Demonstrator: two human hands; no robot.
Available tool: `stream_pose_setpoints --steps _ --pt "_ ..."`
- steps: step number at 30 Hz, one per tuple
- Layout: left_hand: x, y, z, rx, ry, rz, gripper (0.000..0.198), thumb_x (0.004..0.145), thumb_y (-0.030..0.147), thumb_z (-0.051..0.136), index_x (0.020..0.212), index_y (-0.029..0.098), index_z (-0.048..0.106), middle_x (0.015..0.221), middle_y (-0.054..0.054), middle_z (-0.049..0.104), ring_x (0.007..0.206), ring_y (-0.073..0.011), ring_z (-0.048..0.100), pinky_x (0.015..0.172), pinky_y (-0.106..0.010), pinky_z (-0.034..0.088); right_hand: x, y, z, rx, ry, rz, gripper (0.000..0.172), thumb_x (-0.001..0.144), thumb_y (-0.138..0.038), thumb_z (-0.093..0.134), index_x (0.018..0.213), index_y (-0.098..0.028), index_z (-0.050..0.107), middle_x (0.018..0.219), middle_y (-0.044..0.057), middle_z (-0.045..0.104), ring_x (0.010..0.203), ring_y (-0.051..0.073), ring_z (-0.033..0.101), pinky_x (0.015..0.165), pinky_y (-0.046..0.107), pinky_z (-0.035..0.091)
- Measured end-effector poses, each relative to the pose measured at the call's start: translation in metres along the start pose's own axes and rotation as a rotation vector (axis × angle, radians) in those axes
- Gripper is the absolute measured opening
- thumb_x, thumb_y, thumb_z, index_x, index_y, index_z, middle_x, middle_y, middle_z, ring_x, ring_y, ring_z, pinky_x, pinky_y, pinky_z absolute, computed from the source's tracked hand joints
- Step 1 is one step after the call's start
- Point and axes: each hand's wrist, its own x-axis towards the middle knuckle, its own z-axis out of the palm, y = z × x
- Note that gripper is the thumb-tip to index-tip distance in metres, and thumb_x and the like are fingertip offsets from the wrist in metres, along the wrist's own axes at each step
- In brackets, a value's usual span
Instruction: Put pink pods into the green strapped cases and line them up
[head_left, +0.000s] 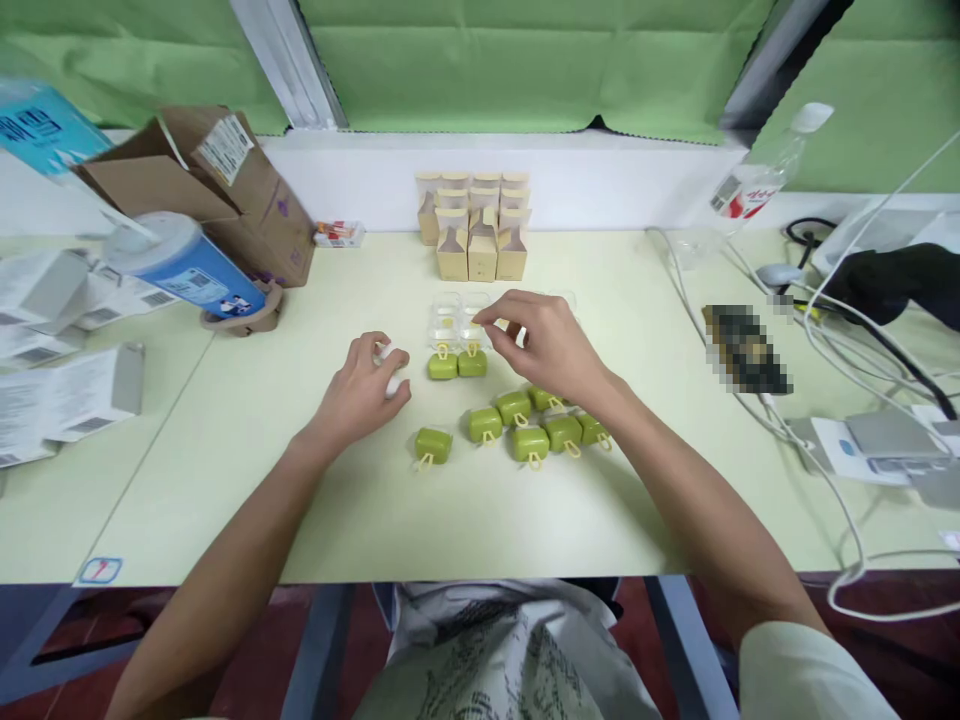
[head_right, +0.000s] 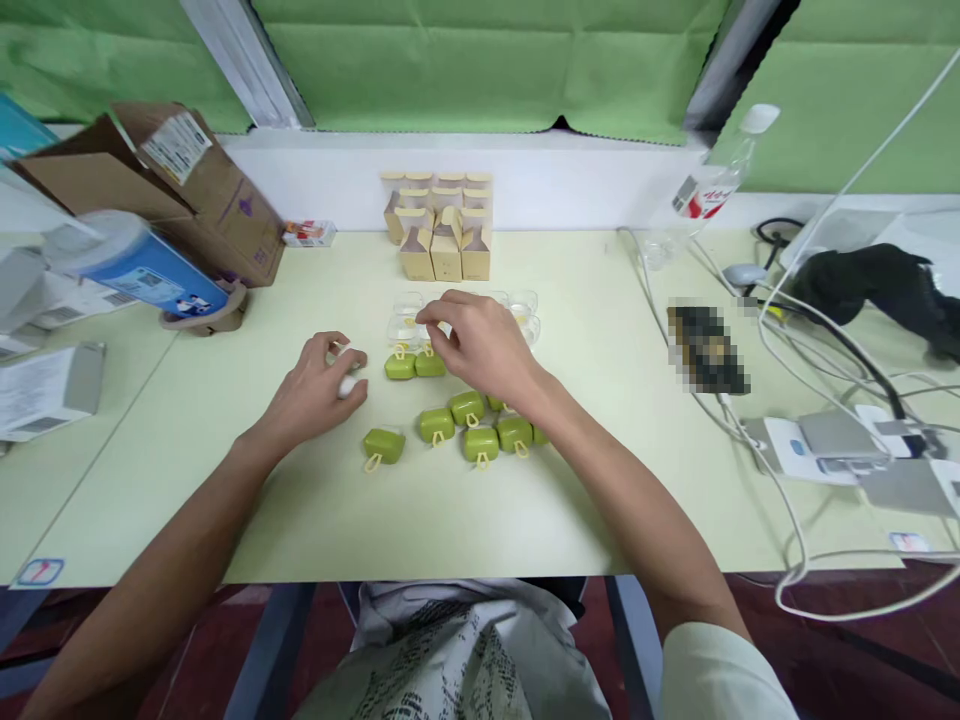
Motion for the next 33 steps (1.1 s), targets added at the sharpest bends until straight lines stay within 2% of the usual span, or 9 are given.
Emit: stream_pose_setpoints --steps 4,9,12,15,21,24,29,31,33 --pt "0.008 -0.006 0.007 -0.086 0.03 -0.076 0.016 0.096 0.024 0.052 0.107 0.02 0.063 0.13 -0.016 0.06 0.115 -0.0317 0.063 0.098 -0.048 0.057 0.002 -0.005 0.006 0.338 -0.001 0.141 0.019 0.095 -0.011 0.063 0.096 -0.017 0.08 0.091 0.002 0.082 0.067 0.013 0.068 0.07 0.029 0.052" --pt "0.012 -0.007 0.004 -0.393 0.27 -0.217 0.019 0.101 0.04 0.061 0.103 0.023 0.053 0.104 -0.007 0.069 0.091 -0.0217 0.069 0.081 -0.035 0.057 0.002 -0.02 0.007 0.785 -0.087 0.407 0.015 0.098 -0.011 0.061 0.1 -0.017 0.075 0.091 0.004 0.078 0.06 0.011 0.068 0.05 0.024 0.049" --pt "0.017 0.021 -0.013 -0.608 0.491 -0.181 0.045 0.096 0.05 0.075 0.124 0.024 0.05 0.118 -0.008 0.075 0.101 -0.0206 0.075 0.075 -0.028 0.058 0.001 -0.027 0.01 1.018 -0.135 0.587 0.016 0.104 -0.029 0.068 0.118 -0.021 0.067 0.101 0.005 0.074 0.068 0.015 0.074 0.055 0.028 0.06" --pt "0.039 0.064 -0.034 -0.558 0.493 0.083 0.064 0.088 0.061 0.086 0.129 0.025 0.053 0.119 -0.005 0.076 0.088 -0.0155 0.076 0.074 -0.026 0.059 0.002 -0.026 0.009 1.206 -0.19 0.576 0.032 0.105 -0.05 0.068 0.12 -0.023 0.065 0.1 0.004 0.073 0.073 0.017 0.075 0.065 0.034 0.067" --pt "0.101 0.109 -0.055 -0.606 0.691 0.298 0.073 0.078 0.074 0.087 0.124 0.027 0.057 0.116 -0.003 0.067 0.08 -0.0131 0.07 0.068 -0.028 0.058 0.001 0.006 -0.03 0.858 0.086 0.442 0.033 0.101 -0.05 0.076 0.103 -0.017 0.075 0.099 0.005 0.072 0.071 0.011 0.062 0.067 0.026 0.056" --pt "0.111 0.117 -0.049 -0.668 0.801 0.365 0.077 0.073 0.079 0.087 0.123 0.029 0.058 0.113 -0.002 0.058 0.077 -0.0121 0.064 0.068 -0.031 0.059 -0.003 0.015 -0.047 0.838 -0.112 0.414 0.051 0.102 -0.068 0.066 0.096 -0.018 0.075 0.1 0.007 0.074 0.081 0.016 0.065 0.076 0.031 0.057" --pt "0.109 0.127 -0.031 -0.672 0.821 0.407 0.091 0.075 0.092 0.074 0.142 0.036 0.045 0.12 -0.005 0.048 0.079 -0.0141 0.058 0.066 -0.036 0.056 -0.004 0.0 -0.044 0.735 -0.453 0.2 0.071 0.099 -0.086 0.052 0.066 -0.023 0.054 0.063 -0.001 0.053 0.066 0.015 0.051 0.068 0.032 0.047" --pt "0.111 0.125 -0.029 -0.616 0.778 0.386 0.092 0.08 0.095 0.067 0.146 0.037 0.039 0.123 -0.007 0.048 0.086 -0.0172 0.061 0.073 -0.039 0.058 -0.002 -0.002 -0.045 0.609 -0.435 0.222 0.068 0.094 -0.087 0.059 0.071 -0.023 0.056 0.061 -0.003 0.049 0.064 0.015 0.048 0.065 0.032 0.043" --pt "0.112 0.119 -0.033 -0.574 0.765 0.376 0.091 0.083 0.095 0.062 0.147 0.036 0.037 0.127 -0.009 0.048 0.099 -0.0211 0.063 0.083 -0.044 0.061 -0.001 0.013 -0.052 0.451 -0.264 0.286 0.065 0.095 -0.086 0.059 0.083 -0.022 0.063 0.072 0.0 0.057 0.071 0.017 0.054 0.067 0.033 0.045"
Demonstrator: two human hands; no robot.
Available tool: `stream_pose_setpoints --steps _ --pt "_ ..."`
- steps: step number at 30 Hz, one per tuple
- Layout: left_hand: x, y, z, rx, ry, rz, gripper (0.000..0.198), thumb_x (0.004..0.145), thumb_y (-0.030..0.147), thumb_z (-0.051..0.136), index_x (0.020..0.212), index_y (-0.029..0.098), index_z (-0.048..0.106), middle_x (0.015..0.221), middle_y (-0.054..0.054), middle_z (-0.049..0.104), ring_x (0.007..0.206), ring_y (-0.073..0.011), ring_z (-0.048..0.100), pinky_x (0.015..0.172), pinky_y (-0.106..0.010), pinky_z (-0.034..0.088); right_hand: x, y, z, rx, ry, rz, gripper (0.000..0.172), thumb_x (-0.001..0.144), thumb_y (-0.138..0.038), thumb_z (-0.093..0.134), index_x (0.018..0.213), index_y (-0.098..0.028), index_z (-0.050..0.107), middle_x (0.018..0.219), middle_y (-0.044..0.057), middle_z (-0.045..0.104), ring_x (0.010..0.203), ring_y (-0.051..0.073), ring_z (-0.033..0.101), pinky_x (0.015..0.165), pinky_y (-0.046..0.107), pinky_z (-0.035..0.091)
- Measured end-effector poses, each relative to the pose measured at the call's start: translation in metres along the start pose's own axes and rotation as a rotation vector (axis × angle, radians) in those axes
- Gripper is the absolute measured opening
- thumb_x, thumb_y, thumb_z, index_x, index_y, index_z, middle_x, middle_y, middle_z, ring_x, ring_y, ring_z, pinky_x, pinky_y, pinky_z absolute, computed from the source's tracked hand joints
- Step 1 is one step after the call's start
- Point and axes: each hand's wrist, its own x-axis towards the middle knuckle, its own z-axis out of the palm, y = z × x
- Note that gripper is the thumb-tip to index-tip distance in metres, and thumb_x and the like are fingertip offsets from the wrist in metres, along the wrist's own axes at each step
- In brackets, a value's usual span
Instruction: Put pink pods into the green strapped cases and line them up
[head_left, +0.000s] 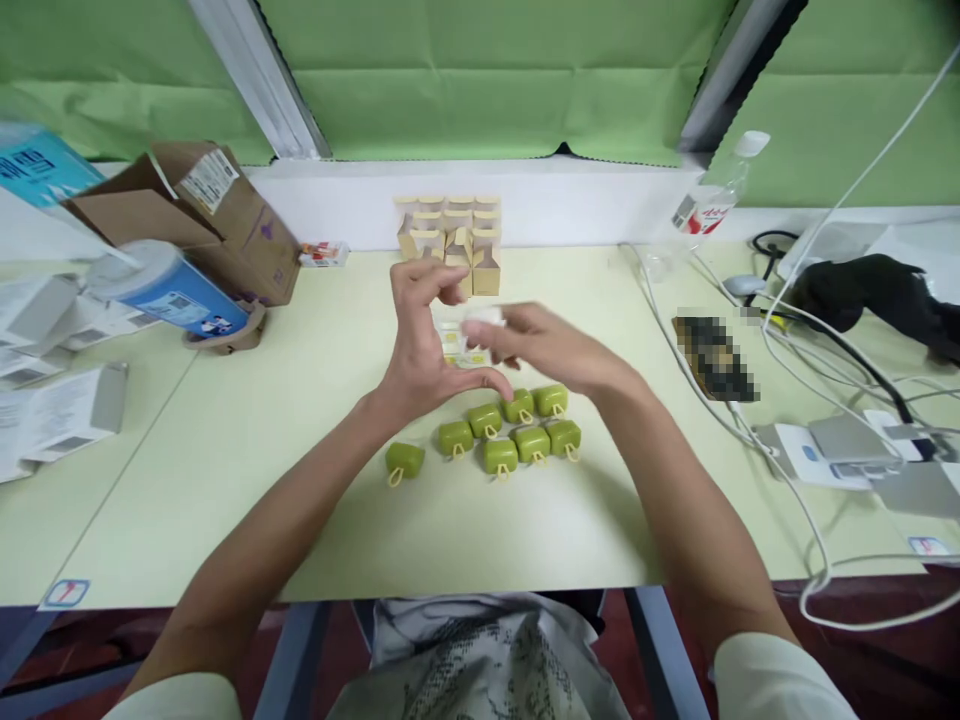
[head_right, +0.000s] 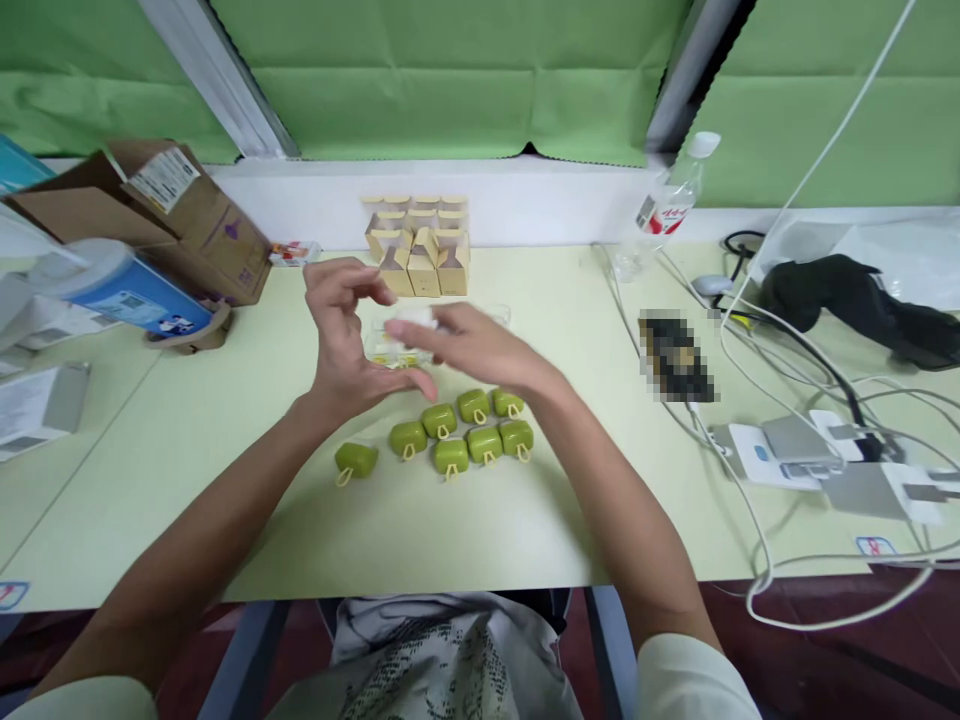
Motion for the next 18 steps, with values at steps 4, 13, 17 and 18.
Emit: stream_pose_setpoints --steps 4,13,17,18 --pt "-0.002 -0.001 -0.034 -0.004 0.003 -0.009 0.071 0.098 0.083 0.056 0.146 0.032 0.044 0.132 -0.012 0.048 0.114 -0.0247 0.062 0.088 -0.044 0.062 0.001 0.07 -0.045 -0.398 0.653 -0.009 0.056 0.102 -0.077 0.054 0.109 -0.023 0.067 0.105 0.009 0.062 0.098 0.026 0.06 0.091 0.046 0.054" --pt "-0.129 0.052 -0.117 0.094 -0.572 -0.296 0.051 0.105 0.045 0.067 0.149 0.026 0.051 0.143 -0.016 0.058 0.135 -0.032 0.058 0.111 -0.054 0.057 -0.024 0.2 -0.045 -0.766 0.449 0.039 0.057 0.1 -0.052 0.057 0.143 -0.015 0.063 0.143 0.024 0.054 0.14 0.043 0.048 0.12 0.067 0.041" --pt "-0.162 0.056 -0.109 0.158 -0.613 -0.395 0.061 0.1 0.038 0.075 0.154 0.028 0.051 0.148 -0.016 0.06 0.138 -0.0342 0.059 0.115 -0.057 0.057 -0.042 0.185 -0.048 -0.716 0.414 -0.027 0.067 0.1 -0.057 0.059 0.155 -0.019 0.056 0.167 0.024 0.043 0.158 0.042 0.037 0.128 0.064 0.037" --pt "-0.164 0.055 -0.107 0.148 -0.601 -0.409 0.052 0.101 0.035 0.073 0.149 0.028 0.056 0.142 -0.014 0.064 0.133 -0.0323 0.063 0.114 -0.055 0.058 -0.047 0.175 -0.047 -0.709 0.447 -0.037 0.066 0.1 -0.057 0.059 0.155 -0.02 0.056 0.17 0.023 0.041 0.161 0.042 0.034 0.128 0.065 0.036"
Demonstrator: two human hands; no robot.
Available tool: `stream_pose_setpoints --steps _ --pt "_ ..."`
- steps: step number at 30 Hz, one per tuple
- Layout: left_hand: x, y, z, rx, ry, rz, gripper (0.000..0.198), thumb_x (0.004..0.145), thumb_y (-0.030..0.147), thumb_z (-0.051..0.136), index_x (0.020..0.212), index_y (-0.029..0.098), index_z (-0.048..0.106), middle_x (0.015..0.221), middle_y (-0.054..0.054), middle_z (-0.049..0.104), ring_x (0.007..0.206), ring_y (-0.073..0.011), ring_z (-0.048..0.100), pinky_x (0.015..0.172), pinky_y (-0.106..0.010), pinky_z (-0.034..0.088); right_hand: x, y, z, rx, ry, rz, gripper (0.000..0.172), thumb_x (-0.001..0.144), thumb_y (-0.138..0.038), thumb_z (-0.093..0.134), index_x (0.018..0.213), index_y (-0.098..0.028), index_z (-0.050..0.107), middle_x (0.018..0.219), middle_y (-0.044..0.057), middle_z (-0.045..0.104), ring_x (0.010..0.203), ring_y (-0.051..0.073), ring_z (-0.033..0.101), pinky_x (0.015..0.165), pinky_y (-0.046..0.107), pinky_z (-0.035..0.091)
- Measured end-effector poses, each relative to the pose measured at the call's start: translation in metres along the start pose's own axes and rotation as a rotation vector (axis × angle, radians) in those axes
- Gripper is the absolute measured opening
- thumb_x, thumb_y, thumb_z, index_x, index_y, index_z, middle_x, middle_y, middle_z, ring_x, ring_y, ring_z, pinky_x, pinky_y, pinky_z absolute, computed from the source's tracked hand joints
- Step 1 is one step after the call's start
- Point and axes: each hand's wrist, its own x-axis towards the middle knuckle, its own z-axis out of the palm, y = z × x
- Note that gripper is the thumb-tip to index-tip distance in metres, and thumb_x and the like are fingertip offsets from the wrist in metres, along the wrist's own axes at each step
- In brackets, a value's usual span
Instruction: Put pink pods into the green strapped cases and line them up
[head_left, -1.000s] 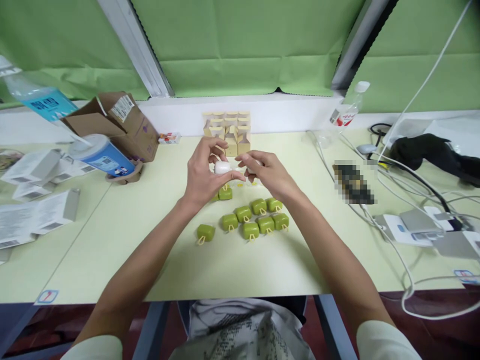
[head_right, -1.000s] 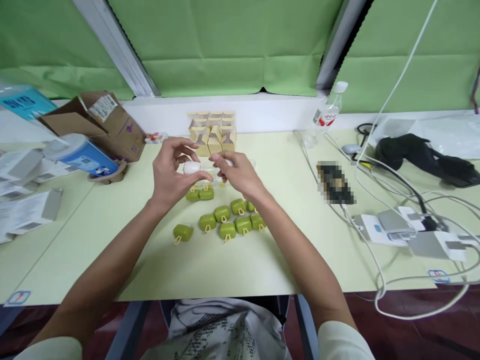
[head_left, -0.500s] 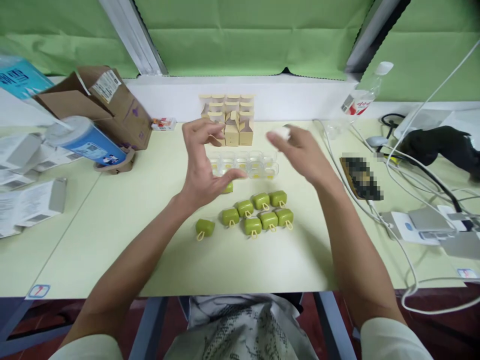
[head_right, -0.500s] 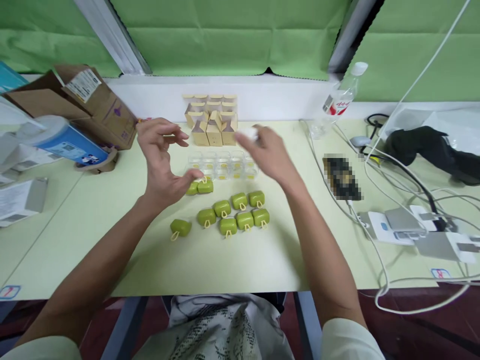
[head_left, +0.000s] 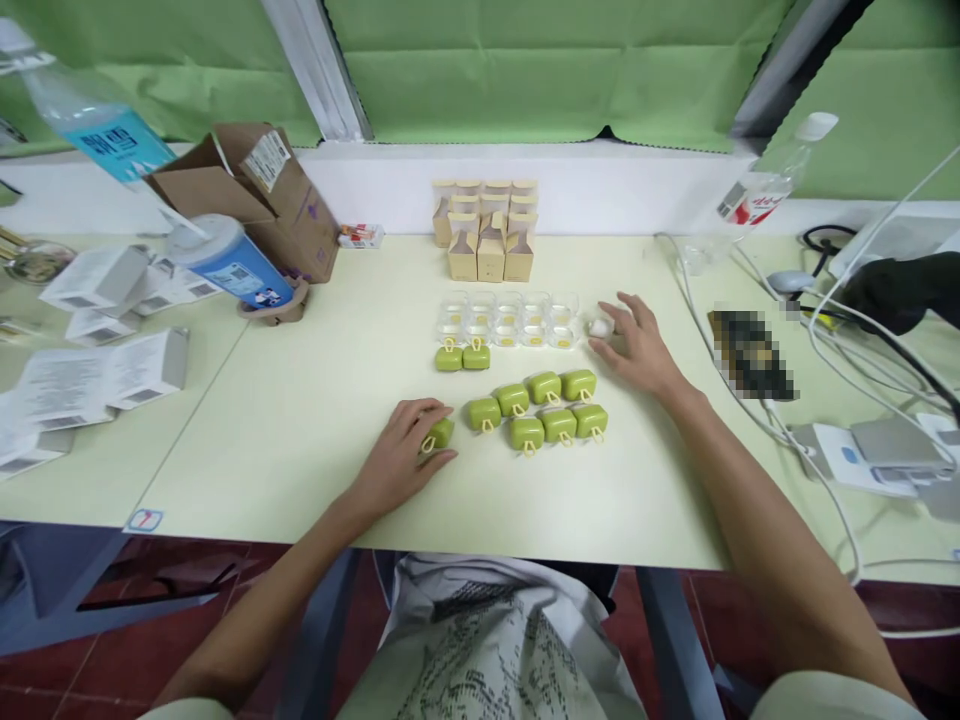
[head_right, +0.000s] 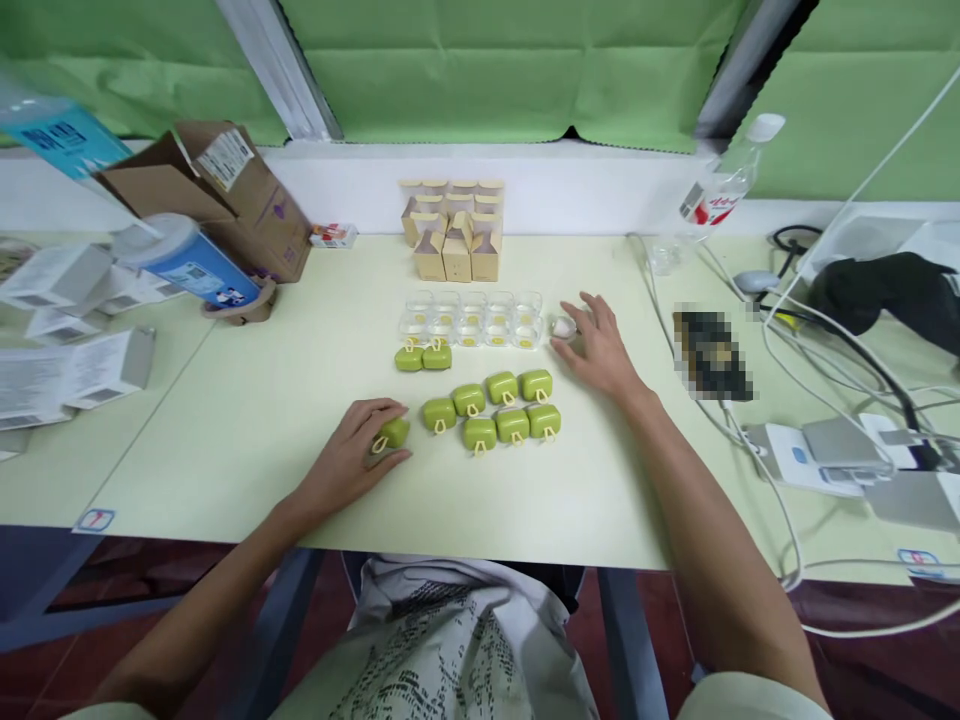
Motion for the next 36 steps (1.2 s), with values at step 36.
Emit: stream_pose_setpoints --steps 36 --pt "0.041 0.043 -0.003 -0.066 0.217 0.065 0.034 0.109 0.039 0.063 0.138 0.023 0.071 0.128 -0.012 0.071 0.118 -0.0244 0.073 0.103 -0.041 0.063 -0.092 -0.158 -0.034 0.258 0.321 -0.054 0.034 0.104 -0.041 0.065 0.132 -0.022 0.071 0.128 0.015 0.074 0.102 0.028 0.074 0.082 0.043 0.067"
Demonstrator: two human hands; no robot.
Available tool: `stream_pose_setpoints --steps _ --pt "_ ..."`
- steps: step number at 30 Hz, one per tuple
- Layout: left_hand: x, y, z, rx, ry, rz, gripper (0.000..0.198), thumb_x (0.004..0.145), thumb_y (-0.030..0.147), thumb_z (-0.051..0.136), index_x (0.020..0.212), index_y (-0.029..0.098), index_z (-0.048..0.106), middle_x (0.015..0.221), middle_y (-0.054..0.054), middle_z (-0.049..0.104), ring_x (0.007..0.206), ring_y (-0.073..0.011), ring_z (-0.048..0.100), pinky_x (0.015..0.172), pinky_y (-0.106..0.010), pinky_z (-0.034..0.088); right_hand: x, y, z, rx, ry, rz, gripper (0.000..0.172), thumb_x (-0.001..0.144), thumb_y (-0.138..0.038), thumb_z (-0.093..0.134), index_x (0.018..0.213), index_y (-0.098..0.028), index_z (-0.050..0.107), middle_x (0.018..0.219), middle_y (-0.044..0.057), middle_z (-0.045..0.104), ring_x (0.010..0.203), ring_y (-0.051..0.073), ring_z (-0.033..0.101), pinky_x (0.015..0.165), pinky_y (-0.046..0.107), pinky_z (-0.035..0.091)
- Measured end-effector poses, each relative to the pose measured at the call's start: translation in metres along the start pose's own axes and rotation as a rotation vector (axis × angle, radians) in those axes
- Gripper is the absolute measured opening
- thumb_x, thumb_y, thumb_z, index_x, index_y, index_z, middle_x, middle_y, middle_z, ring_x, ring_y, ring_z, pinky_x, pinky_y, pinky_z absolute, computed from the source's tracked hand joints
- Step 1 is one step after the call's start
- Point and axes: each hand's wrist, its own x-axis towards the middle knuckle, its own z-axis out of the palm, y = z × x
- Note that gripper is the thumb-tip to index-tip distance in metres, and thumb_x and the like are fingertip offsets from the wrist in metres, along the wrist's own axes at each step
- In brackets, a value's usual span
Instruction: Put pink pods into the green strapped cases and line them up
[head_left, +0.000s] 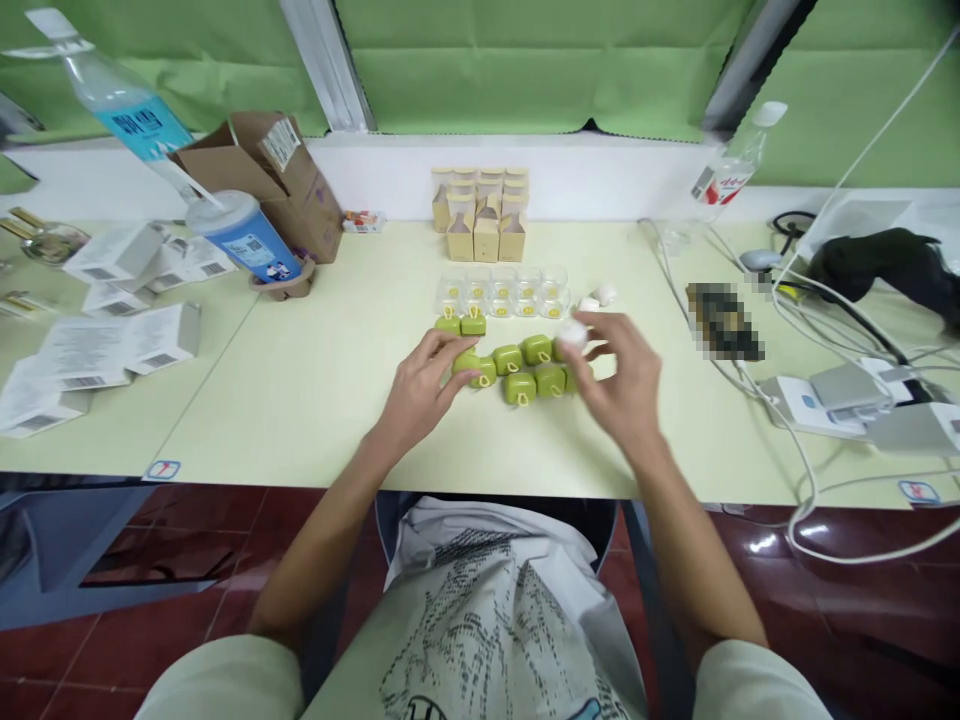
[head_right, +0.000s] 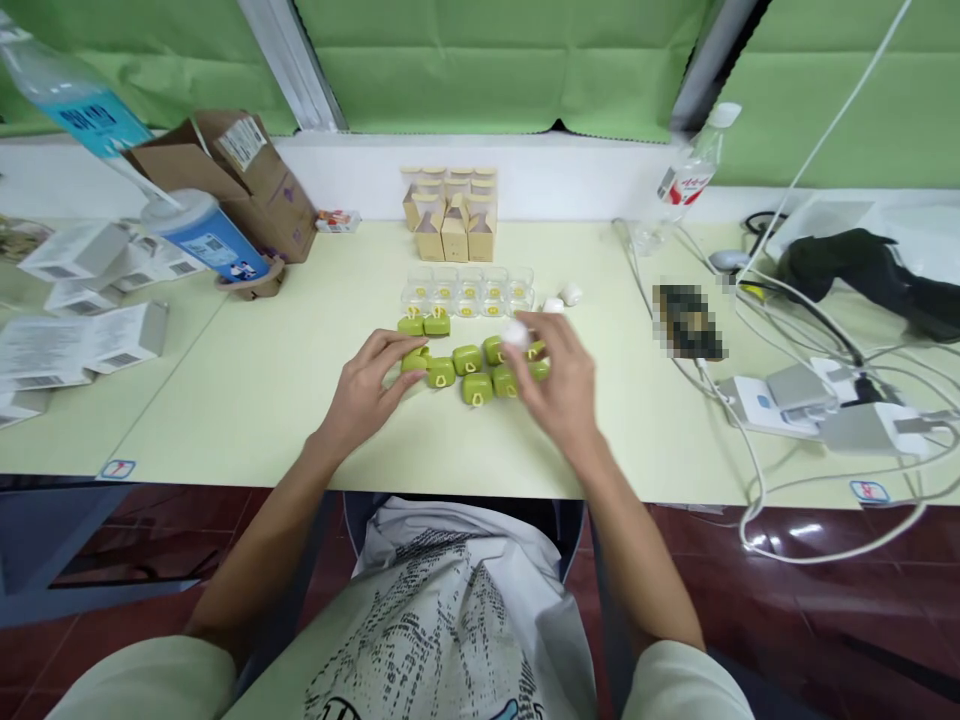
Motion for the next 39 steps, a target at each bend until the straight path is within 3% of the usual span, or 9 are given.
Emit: stream_pose_setpoints --steps 3,7,12,15,19,24,28,33,39 --pt "-0.005 -0.022 -0.003 0.249 -0.116 0.019 0.032 0.104 0.021 0.064 0.136 0.022 0.069 0.13 -0.015 0.066 0.119 -0.0299 0.07 0.104 -0.05 0.064 0.025 0.058 -0.018 -0.307 -0.094 0.163 0.035 0.095 -0.029 0.065 0.124 -0.015 0.077 0.122 0.019 0.073 0.084 0.028 0.072 0.084 0.05 0.065" --pt "-0.009 -0.036 0.001 0.372 -0.151 0.026 0.045 0.1 0.007 0.058 0.143 0.02 0.062 0.143 -0.02 0.063 0.134 -0.0369 0.063 0.111 -0.06 0.059 0.038 0.105 -0.02 -0.507 -0.289 0.223 0.04 0.088 -0.023 0.061 0.124 -0.015 0.078 0.119 0.02 0.074 0.092 0.034 0.072 0.087 0.055 0.062" --pt "-0.006 -0.032 0.0 0.324 -0.138 0.02 0.056 0.099 0.012 0.066 0.152 0.021 0.056 0.153 -0.02 0.063 0.143 -0.0396 0.058 0.119 -0.064 0.054 0.023 0.045 0.006 -0.429 -0.131 -0.022 0.038 0.103 -0.027 0.054 0.135 -0.023 0.074 0.135 0.018 0.072 0.122 0.039 0.063 0.1 0.06 0.055" --pt "-0.005 -0.033 -0.006 0.271 -0.115 0.016 0.053 0.101 0.014 0.064 0.152 0.021 0.056 0.149 -0.017 0.066 0.139 -0.0357 0.061 0.12 -0.059 0.055 0.013 -0.015 0.044 -0.395 -0.362 -0.336 0.034 0.103 -0.021 0.058 0.132 -0.021 0.075 0.127 0.018 0.075 0.121 0.04 0.06 0.097 0.057 0.052" --pt "-0.004 -0.034 -0.018 0.24 -0.073 0.04 0.043 0.105 0.017 0.058 0.148 0.021 0.061 0.143 -0.016 0.068 0.134 -0.0333 0.064 0.118 -0.058 0.057 0.012 -0.052 0.086 -0.518 -0.559 -0.475 0.04 0.102 -0.003 0.045 0.126 -0.013 0.076 0.107 0.021 0.077 0.117 0.039 0.06 0.093 0.052 0.049" --pt "-0.003 -0.015 -0.023 -0.038 -0.119 0.132 0.049 0.106 0.029 0.067 0.155 0.028 0.058 0.15 -0.013 0.066 0.138 -0.0285 0.065 0.115 -0.051 0.062 0.015 -0.041 0.062 -0.024 -0.492 -0.178 0.042 0.103 -0.026 0.061 0.145 -0.019 0.063 0.121 0.017 0.076 0.107 0.032 0.065 0.094 0.049 0.054" --pt "0.0 0.01 -0.002 -0.244 0.083 0.161 0.048 0.097 0.036 0.081 0.143 0.031 0.067 0.139 -0.01 0.072 0.124 -0.0221 0.073 0.091 -0.032 0.07 0.004 -0.031 0.034 0.59 -0.492 0.076 0.043 0.108 -0.037 0.06 0.15 -0.03 0.06 0.137 0.009 0.069 0.108 0.023 0.069 0.089 0.039 0.06" --pt "-0.002 0.035 0.026 -0.094 0.381 0.165 0.033 0.097 0.029 0.083 0.128 0.024 0.072 0.112 -0.004 0.075 0.087 -0.0129 0.075 0.08 -0.025 0.067 -0.014 -0.031 0.042 0.594 -0.27 0.14 0.042 0.104 -0.042 0.071 0.145 -0.031 0.069 0.127 0.009 0.073 0.109 0.025 0.072 0.085 0.04 0.063" --pt "-0.005 0.045 0.032 -0.029 0.343 0.165 0.034 0.102 0.014 0.072 0.134 0.022 0.068 0.124 -0.01 0.076 0.115 -0.0211 0.075 0.101 -0.037 0.066 -0.019 -0.038 0.055 0.696 -0.078 0.23 0.022 0.101 -0.044 0.077 0.112 -0.027 0.069 0.131 0.01 0.074 0.121 0.025 0.075 0.085 0.035 0.067"
